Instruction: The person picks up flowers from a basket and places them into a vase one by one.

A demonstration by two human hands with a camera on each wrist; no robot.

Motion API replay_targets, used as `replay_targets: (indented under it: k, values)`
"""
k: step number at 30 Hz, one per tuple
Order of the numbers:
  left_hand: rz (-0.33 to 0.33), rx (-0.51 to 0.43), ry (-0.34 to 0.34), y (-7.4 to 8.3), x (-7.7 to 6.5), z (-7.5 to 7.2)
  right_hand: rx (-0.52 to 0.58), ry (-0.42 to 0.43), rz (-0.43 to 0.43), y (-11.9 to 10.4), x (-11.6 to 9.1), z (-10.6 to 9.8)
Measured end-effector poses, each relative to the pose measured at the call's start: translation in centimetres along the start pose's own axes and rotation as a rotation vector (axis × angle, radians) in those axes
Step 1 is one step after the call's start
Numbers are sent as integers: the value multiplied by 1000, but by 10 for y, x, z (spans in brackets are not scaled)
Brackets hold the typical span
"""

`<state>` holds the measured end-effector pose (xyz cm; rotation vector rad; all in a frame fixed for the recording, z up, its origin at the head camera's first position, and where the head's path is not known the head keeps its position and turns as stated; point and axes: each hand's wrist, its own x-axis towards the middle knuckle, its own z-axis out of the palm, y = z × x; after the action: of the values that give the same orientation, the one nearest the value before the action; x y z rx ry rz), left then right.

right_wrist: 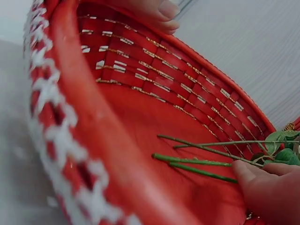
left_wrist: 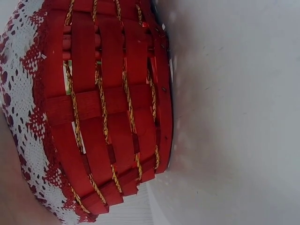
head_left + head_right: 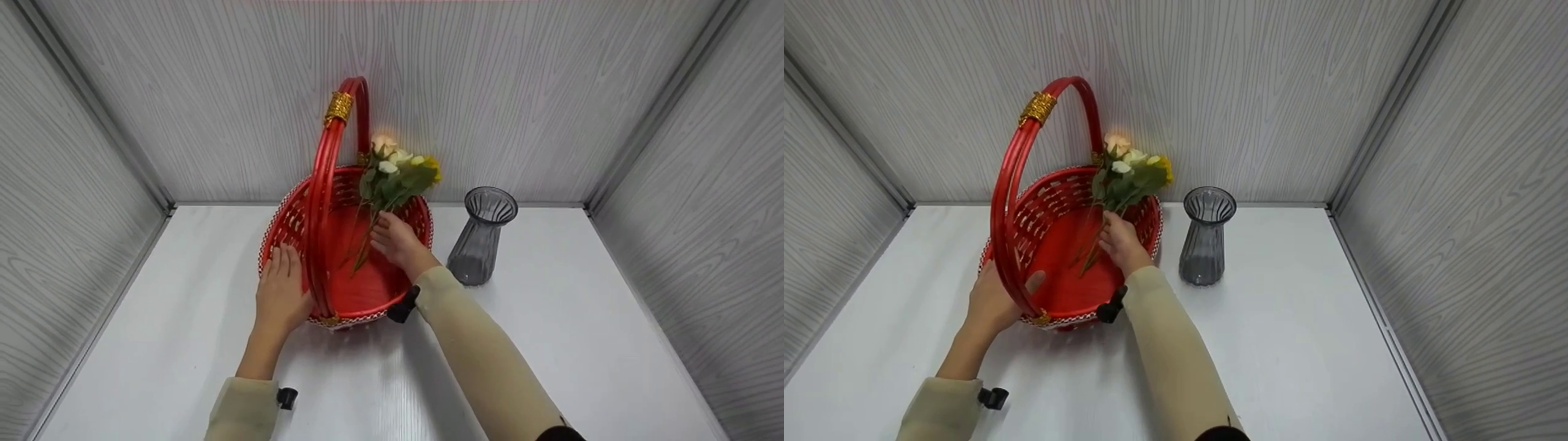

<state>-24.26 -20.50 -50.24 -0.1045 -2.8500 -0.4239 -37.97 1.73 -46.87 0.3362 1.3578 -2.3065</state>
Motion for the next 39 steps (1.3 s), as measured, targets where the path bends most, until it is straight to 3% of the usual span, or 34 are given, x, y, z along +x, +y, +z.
replay_targets:
  k: [7, 13, 24, 39]
  values:
    - [5, 19, -16, 0, -1, -2, 156, 25, 29, 1, 12, 4]
    - [-7, -5, -1, 1, 0, -4, 175, -6, 14, 6, 17, 0]
    - [-7, -14, 4, 1, 0, -3, 238, 23, 25, 5, 22, -5]
    - [-18, -43, 14, 1, 0, -1, 258, 188, -140, 5, 16, -6]
